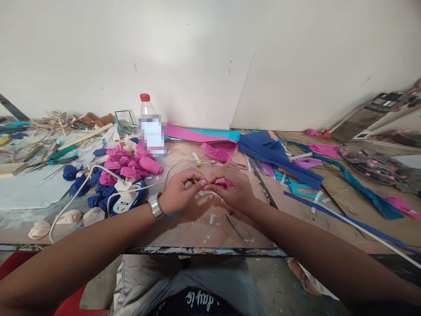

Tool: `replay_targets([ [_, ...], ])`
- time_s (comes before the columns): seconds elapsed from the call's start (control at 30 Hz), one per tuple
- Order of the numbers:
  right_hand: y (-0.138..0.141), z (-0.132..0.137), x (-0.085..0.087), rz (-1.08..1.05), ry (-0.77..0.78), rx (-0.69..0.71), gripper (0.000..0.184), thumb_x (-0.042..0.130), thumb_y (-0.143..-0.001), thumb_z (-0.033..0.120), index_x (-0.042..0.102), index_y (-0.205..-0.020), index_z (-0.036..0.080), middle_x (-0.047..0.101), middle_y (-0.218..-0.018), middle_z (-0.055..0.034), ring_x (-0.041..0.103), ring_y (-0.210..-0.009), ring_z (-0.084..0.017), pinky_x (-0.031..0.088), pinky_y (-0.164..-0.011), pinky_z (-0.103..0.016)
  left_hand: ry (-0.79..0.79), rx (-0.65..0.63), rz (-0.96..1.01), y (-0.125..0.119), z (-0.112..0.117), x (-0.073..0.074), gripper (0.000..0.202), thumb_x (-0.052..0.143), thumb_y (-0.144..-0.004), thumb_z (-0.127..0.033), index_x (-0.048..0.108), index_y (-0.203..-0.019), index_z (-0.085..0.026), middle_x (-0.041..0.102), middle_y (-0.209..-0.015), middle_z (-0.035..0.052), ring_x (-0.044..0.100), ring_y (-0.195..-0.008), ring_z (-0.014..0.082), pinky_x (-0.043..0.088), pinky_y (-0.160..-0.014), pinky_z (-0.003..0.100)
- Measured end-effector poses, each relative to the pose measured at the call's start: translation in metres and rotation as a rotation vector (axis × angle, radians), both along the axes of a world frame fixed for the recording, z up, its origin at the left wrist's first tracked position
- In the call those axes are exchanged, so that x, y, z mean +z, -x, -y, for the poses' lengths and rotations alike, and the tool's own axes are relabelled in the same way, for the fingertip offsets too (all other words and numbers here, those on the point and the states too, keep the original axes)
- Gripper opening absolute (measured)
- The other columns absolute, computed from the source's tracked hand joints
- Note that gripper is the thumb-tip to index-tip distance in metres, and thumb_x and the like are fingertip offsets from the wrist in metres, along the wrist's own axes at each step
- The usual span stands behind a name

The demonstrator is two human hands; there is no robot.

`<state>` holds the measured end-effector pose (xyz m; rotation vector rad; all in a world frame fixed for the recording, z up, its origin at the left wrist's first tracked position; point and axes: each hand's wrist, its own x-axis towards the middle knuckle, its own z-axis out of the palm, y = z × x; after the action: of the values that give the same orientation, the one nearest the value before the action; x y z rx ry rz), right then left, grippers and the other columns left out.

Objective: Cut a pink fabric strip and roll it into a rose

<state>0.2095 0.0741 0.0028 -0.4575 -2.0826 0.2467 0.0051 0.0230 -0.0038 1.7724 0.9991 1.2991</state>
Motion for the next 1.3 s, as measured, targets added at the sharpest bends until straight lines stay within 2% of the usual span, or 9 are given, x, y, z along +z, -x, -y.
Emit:
replay_targets([
  [0.33,0.0005,0.0008,-0.0011,0.007,0.031,0.002,0.029,0.082,-0.088,0.050,0.070,-0.083,0.024,0.076,-0.076,0.0002,0.068,-0.075,-0.019,0.049,-0.082,-0.038,0.082,-0.095,0.096,-0.0023,0.0012,-0.0003,0.039,0.063,-0.098,-0.057,0.068,-0.095,-0.019,0.067,-0.093,0.0062,0.061,-0.086,0.0199,0.048,-0.082,0.032],
  [0.5,0.0006,0.0027,0.0006,0.002,0.008,0.010,0.019,0.074,-0.098,0.041,0.071,-0.089,0.024,0.078,-0.081,-0.0007,0.067,-0.076,-0.019,0.048,-0.082,-0.039,0.102,-0.082,0.153,-0.0013,-0.0014,0.0026,0.039,0.064,-0.096,-0.058,0.067,-0.091,-0.019,0.065,-0.090,0.0054,0.058,-0.087,0.0206,0.048,-0.081,0.032],
  [0.63,0.0004,0.0029,0.0007,0.006,0.009,-0.012,0.015,0.073,-0.097,0.037,0.071,-0.089,0.025,0.077,-0.080,-0.0005,0.068,-0.076,-0.020,0.049,-0.082,-0.039,0.118,-0.082,0.164,-0.0012,-0.0022,0.0031,0.040,0.067,-0.094,-0.059,0.068,-0.090,-0.019,0.066,-0.089,0.0051,0.058,-0.084,0.0203,0.048,-0.081,0.033],
  [0.97,0.0003,0.0054,0.0031,0.029,0.030,-0.054,0.008,0.072,-0.097,0.033,0.071,-0.094,0.025,0.078,-0.084,-0.0008,0.070,-0.079,-0.020,0.049,-0.084,-0.040,0.108,-0.044,0.170,0.0004,-0.0009,-0.0006,0.030,0.077,-0.090,-0.047,0.073,-0.096,-0.018,0.071,-0.093,0.0070,0.064,-0.085,0.0193,0.051,-0.080,0.032],
  [1.1,0.0003,0.0058,0.0051,0.015,0.005,-0.033,0.007,0.073,-0.097,0.033,0.073,-0.098,0.026,0.081,-0.090,-0.0023,0.072,-0.082,-0.021,0.051,-0.085,-0.040,0.095,-0.028,0.228,0.0003,-0.0022,-0.0023,0.029,0.081,-0.087,-0.045,0.073,-0.094,-0.018,0.072,-0.092,0.0071,0.065,-0.085,0.0193,0.052,-0.079,0.033],
  [1.3,0.0002,0.0048,0.0039,-0.012,-0.017,-0.027,0.004,0.075,-0.095,0.030,0.073,-0.094,0.026,0.080,-0.085,-0.0012,0.071,-0.078,-0.020,0.051,-0.081,-0.040,0.039,-0.024,0.242,0.0005,-0.0040,-0.0018,0.021,0.084,-0.085,-0.037,0.075,-0.089,-0.018,0.074,-0.090,0.0069,0.066,-0.083,0.0184,0.053,-0.077,0.033],
])
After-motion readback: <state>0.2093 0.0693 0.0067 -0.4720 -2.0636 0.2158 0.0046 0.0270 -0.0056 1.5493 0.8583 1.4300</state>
